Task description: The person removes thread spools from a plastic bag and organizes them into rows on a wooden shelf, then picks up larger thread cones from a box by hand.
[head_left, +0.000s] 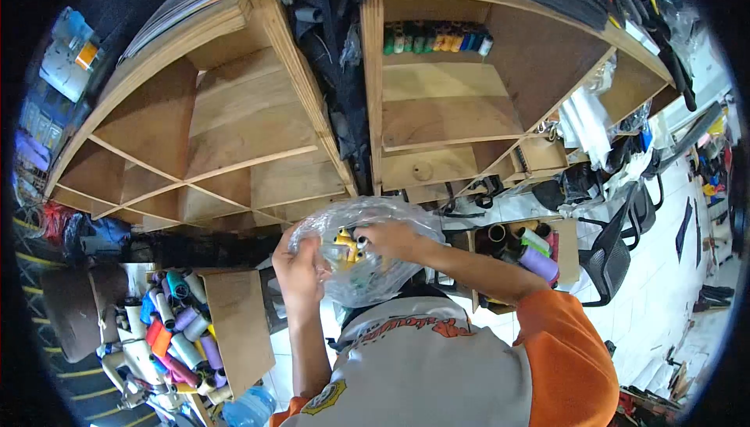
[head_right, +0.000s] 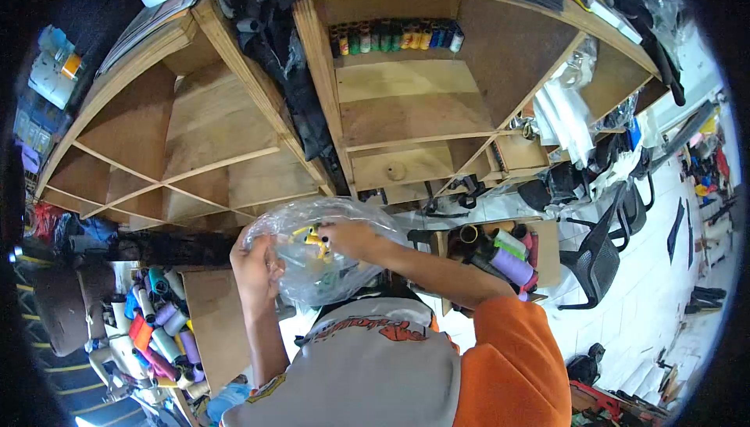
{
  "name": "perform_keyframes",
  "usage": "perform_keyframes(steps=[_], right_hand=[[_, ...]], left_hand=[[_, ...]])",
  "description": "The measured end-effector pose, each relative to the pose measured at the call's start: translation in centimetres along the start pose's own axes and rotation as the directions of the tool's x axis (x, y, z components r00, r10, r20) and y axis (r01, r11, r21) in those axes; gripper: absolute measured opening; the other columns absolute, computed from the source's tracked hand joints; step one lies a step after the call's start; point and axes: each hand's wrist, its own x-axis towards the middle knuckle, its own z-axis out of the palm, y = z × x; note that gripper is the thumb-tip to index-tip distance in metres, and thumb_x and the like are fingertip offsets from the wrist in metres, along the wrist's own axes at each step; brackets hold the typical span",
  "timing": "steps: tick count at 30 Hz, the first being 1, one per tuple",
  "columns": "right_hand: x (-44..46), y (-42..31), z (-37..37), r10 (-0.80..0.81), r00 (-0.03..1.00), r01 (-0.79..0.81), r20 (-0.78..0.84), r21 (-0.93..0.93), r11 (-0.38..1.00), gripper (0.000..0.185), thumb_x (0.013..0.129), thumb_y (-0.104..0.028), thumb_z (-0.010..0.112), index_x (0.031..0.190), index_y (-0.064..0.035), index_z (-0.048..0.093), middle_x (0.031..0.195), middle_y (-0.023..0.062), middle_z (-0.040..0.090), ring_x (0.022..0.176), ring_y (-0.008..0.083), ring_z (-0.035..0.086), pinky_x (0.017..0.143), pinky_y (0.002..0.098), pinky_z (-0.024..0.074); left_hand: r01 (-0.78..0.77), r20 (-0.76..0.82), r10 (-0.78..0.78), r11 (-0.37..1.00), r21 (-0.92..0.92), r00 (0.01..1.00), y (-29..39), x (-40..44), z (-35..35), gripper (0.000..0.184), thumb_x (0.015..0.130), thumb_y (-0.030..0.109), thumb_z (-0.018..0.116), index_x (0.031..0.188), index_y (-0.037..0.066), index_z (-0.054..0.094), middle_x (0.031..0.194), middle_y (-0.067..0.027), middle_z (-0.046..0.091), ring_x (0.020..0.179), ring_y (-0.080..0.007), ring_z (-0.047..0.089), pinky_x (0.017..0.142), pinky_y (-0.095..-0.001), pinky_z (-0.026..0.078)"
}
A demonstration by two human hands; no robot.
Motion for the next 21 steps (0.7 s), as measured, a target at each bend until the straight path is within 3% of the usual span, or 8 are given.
perform_keyframes(steps=[2, 5, 6, 7, 9, 11, 13, 21], right_hand=[[-2.5, -3.2, -3.1, -0.233, 0.972, 0.225, -0.029, -0.167, 0.960, 0.030, 0.088, -0.019, 0.056, 0.117, -0.0101, 0.053, 0.106, 0.0099, 0.061, 0.098, 0.0245, 0.060, 0.082, 0.0383, 0.0475], [-6.7, -5.9, -11.0, -0.364, 0.930, 0.337, 0.042, 0.292, 0.895, 0.034, 0.083, -0.019, 0.065, 0.114, -0.0092, 0.054, 0.110, 0.0084, 0.059, 0.099, 0.0198, 0.059, 0.082, 0.0342, 0.0478], [-7.0, -4.9, -13.0, -0.356, 0.929, 0.369, -0.102, 0.326, 0.870, 0.040, 0.081, -0.021, 0.070, 0.114, -0.0064, 0.053, 0.107, 0.0075, 0.061, 0.098, 0.0167, 0.060, 0.080, 0.0306, 0.0487], [-6.9, -3.3, -15.5, -0.431, 0.830, 0.481, -0.354, 0.061, 0.875, 0.048, 0.077, -0.031, 0.071, 0.114, -0.0062, 0.055, 0.108, 0.0107, 0.061, 0.089, 0.0153, 0.062, 0.076, 0.0300, 0.0496], [-5.1, -0.3, -19.4, -0.029, 0.732, 0.340, -0.681, 0.328, 0.881, 0.048, 0.074, -0.026, 0.074, 0.114, -0.0058, 0.055, 0.104, 0.0125, 0.063, 0.082, 0.0157, 0.063, 0.072, 0.0300, 0.0505], [-0.8, 1.2, -22.4, 0.136, 0.361, 0.405, -0.923, 0.286, 0.869, 0.042, 0.075, -0.019, 0.074, 0.109, -0.0019, 0.055, 0.097, 0.0075, 0.065, 0.088, 0.0165, 0.064, 0.076, 0.0276, 0.0515], [4.9, 4.0, -24.6, 0.005, 0.256, 0.265, -0.967, 0.075, 0.961, 0.044, 0.072, -0.017, 0.074, 0.108, -0.0004, 0.055, 0.091, 0.0114, 0.066, 0.087, 0.0193, 0.065, 0.074, 0.0298, 0.0520], [16.2, 5.4, -25.4, 0.172, 0.217, 0.050, -0.961, 0.187, 0.981, 0.031, 0.072, -0.002, 0.061, 0.103, -0.0004, 0.056, 0.088, 0.0232, 0.063, 0.085, 0.0398, 0.061, 0.073, 0.0456, 0.0497]], left_hand=[[-0.001, -0.015, 0.000, 1.000, -0.010, 1.000, -0.2, 0.3, -0.2, 0.024, 0.083, 0.003, 0.054, 0.104, -0.007, 0.056, 0.054, -0.0003, 0.047, 0.037, -0.0057, 0.039, 0.031, -0.0208, 0.029], [0.014, -0.029, -0.014, 1.000, 0.002, 0.999, -0.1, 0.1, -0.5, 0.016, 0.085, 0.006, 0.055, 0.098, -0.003, 0.056, 0.057, 0.0001, 0.048, 0.036, -0.0045, 0.036, 0.030, -0.0205, 0.027], [0.013, -0.034, -0.013, 1.000, 0.005, 0.999, -0.3, 0.1, -0.7, 0.014, 0.085, 0.008, 0.056, 0.096, -0.001, 0.056, 0.058, 0.0000, 0.048, 0.036, -0.0040, 0.035, 0.030, -0.0204, 0.025], [0.013, -0.027, -0.013, 1.000, -0.010, 1.000, -1.0, 0.3, -1.4, 0.015, 0.085, 0.007, 0.056, 0.097, -0.002, 0.056, 0.058, 0.0001, 0.048, 0.036, -0.0043, 0.035, 0.030, -0.0209, 0.025], [0.013, -0.072, -0.013, 1.000, 0.008, 0.997, -1.1, 0.1, -1.7, 0.018, 0.084, 0.005, 0.054, 0.100, -0.003, 0.057, 0.054, 0.0012, 0.045, 0.036, -0.0052, 0.034, 0.032, -0.0216, 0.026], [-0.021, -0.112, 0.027, 0.998, 0.059, 0.993, -1.3, -0.1, -1.4, 0.020, 0.082, 0.003, 0.054, 0.101, -0.003, 0.058, 0.052, 0.0013, 0.043, 0.035, -0.0062, 0.033, 0.032, -0.0226, 0.025], [-0.018, -0.117, 0.025, 0.998, 0.062, 0.993, -1.5, -0.2, -1.9, 0.020, 0.082, 0.003, 0.053, 0.101, -0.003, 0.057, 0.052, 0.0010, 0.043, 0.035, -0.0063, 0.033, 0.033, -0.0226, 0.025], [-0.031, -0.232, 0.048, 0.996, 0.078, 0.971, -1.4, -0.7, -3.8, 0.009, 0.082, 0.005, 0.055, 0.089, -0.001, 0.056, 0.050, 0.0005, 0.043, 0.033, -0.0064, 0.036, 0.028, -0.0226, 0.028]])
